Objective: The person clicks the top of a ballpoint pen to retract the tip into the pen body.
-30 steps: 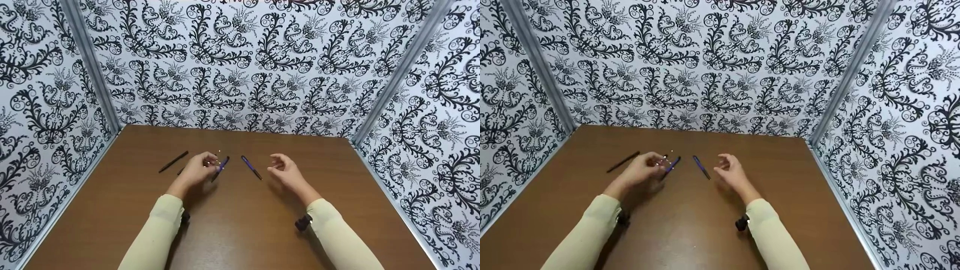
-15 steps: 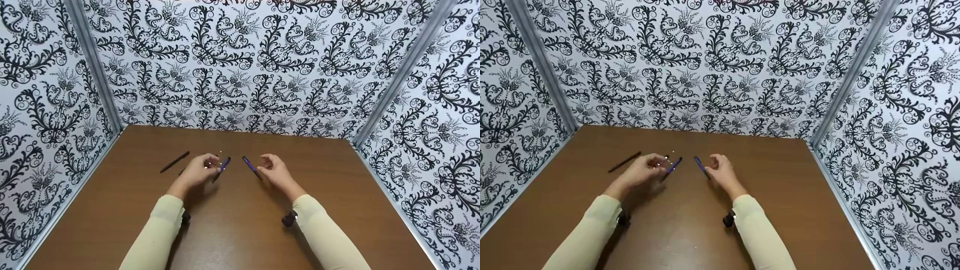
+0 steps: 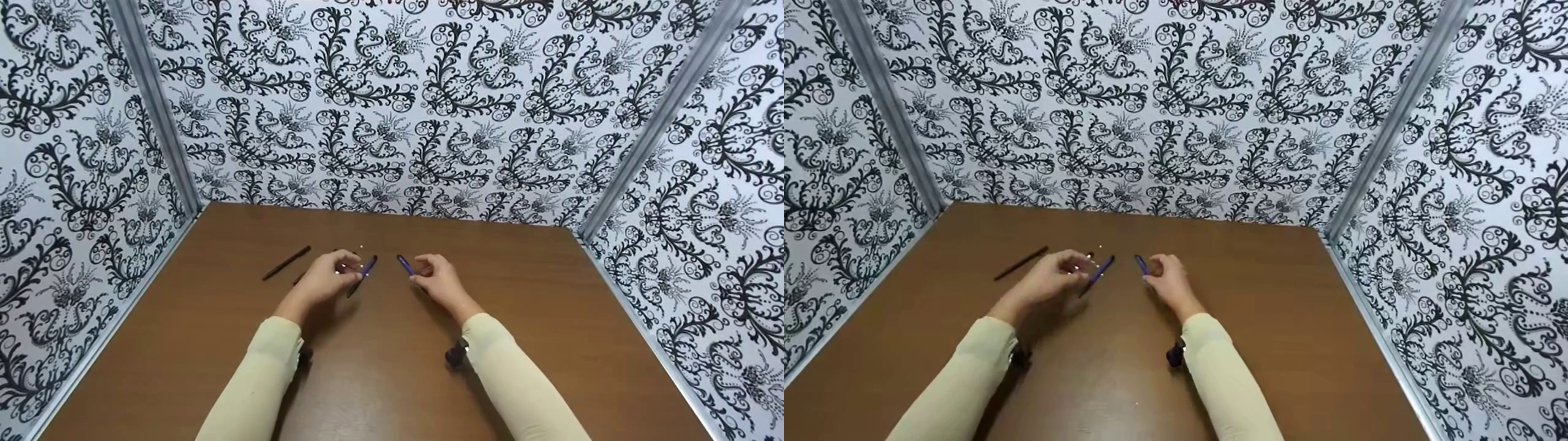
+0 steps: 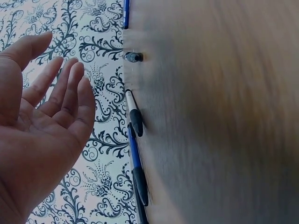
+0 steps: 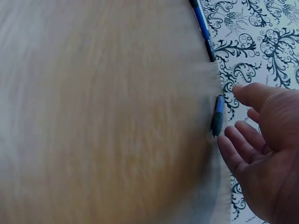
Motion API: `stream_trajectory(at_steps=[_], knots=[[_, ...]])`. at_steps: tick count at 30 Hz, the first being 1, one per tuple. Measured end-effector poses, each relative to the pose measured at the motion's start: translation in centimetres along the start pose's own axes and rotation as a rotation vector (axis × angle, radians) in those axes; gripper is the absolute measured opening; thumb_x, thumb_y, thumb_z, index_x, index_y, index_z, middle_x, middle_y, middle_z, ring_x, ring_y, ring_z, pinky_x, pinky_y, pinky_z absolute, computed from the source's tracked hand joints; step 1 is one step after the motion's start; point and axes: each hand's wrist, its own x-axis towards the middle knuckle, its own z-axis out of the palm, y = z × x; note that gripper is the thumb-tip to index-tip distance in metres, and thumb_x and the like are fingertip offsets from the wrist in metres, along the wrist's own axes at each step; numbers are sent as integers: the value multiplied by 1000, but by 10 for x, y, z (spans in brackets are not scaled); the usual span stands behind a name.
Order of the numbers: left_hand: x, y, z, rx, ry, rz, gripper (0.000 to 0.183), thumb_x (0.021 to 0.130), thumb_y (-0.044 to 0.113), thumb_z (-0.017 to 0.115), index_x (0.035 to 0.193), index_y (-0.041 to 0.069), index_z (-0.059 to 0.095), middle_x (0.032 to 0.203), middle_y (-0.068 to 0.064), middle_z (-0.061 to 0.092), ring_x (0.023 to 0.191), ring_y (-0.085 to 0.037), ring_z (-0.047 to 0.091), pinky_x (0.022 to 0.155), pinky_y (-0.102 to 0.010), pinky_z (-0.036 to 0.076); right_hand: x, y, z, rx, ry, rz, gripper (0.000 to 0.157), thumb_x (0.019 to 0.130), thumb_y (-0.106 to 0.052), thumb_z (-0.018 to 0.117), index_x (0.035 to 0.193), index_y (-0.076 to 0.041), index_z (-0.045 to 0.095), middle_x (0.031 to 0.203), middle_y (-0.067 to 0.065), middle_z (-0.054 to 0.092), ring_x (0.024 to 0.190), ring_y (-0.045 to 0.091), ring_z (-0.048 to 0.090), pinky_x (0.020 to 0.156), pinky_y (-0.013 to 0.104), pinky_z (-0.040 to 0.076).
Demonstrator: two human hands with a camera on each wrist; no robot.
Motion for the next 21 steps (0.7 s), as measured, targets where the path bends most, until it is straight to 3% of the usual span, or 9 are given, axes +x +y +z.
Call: stream_trajectory(at_steps=[13,21], knots=[[2,0,2,-3,-9,9,24,102,7,76,126,7,74,117,-10,76,109,-30,69,95,-43,57,-4,-2,8,-130,-26,53,32,92,-3,88,123,4,81,108,14,69,104,32,72,95,47,60],[2,-1,2,-6,-17,-1,26,102,6,77,127,4,74,116,-8,76,107,-31,70,90,-40,56,-3,0,9,-189,20,53,22,90,-3,89,112,1,86,101,12,71,99,32,68,89,46,57]])
